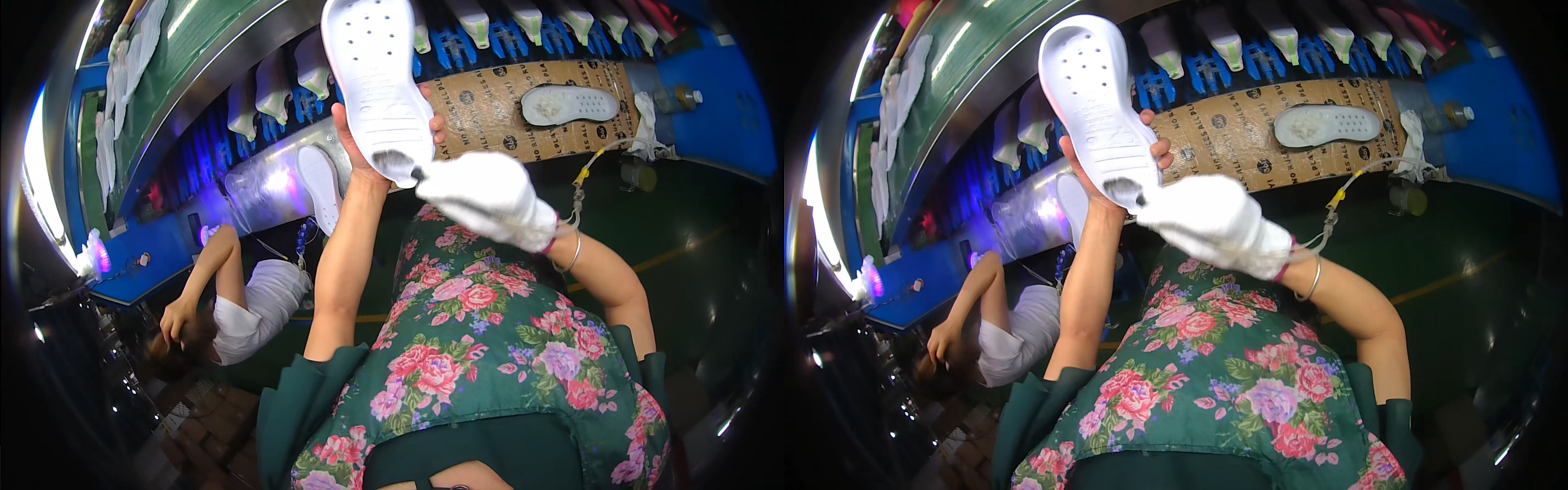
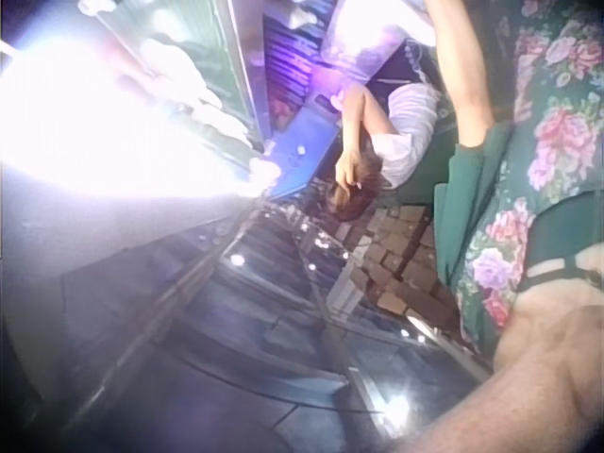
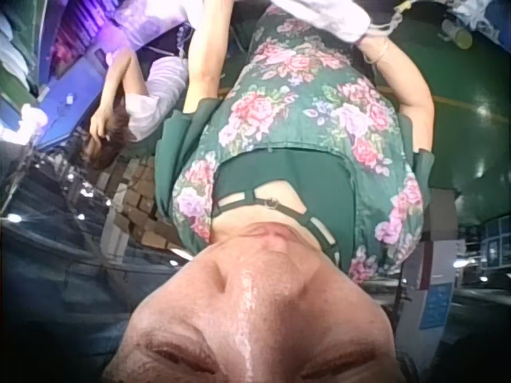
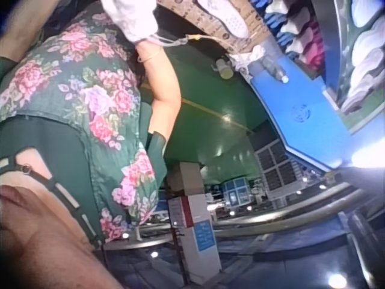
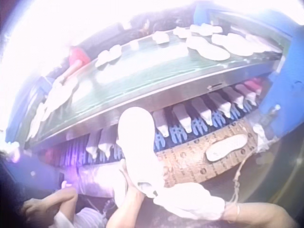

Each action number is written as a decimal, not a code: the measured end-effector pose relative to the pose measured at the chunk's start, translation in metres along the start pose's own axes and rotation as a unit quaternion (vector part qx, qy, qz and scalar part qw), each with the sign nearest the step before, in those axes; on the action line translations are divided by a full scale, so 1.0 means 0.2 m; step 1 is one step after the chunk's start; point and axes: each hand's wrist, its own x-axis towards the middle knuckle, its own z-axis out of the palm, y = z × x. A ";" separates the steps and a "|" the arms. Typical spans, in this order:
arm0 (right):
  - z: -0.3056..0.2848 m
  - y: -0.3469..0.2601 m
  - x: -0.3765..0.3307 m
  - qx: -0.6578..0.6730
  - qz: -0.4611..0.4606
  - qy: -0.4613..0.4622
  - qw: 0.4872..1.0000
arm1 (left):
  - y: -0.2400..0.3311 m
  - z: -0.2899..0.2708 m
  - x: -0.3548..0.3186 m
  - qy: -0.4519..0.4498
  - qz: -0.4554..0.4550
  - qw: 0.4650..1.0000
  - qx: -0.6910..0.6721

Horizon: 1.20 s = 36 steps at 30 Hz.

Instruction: The person picks up shoe soles, applies adhesive over their surfaces using a brush tool, and places the coated soles onto a conveyor belt.

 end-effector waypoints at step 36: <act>-0.11 -0.14 0.05 0.346 0.420 0.059 0.837 | 0.11 -0.08 0.04 0.019 -0.149 0.987 0.050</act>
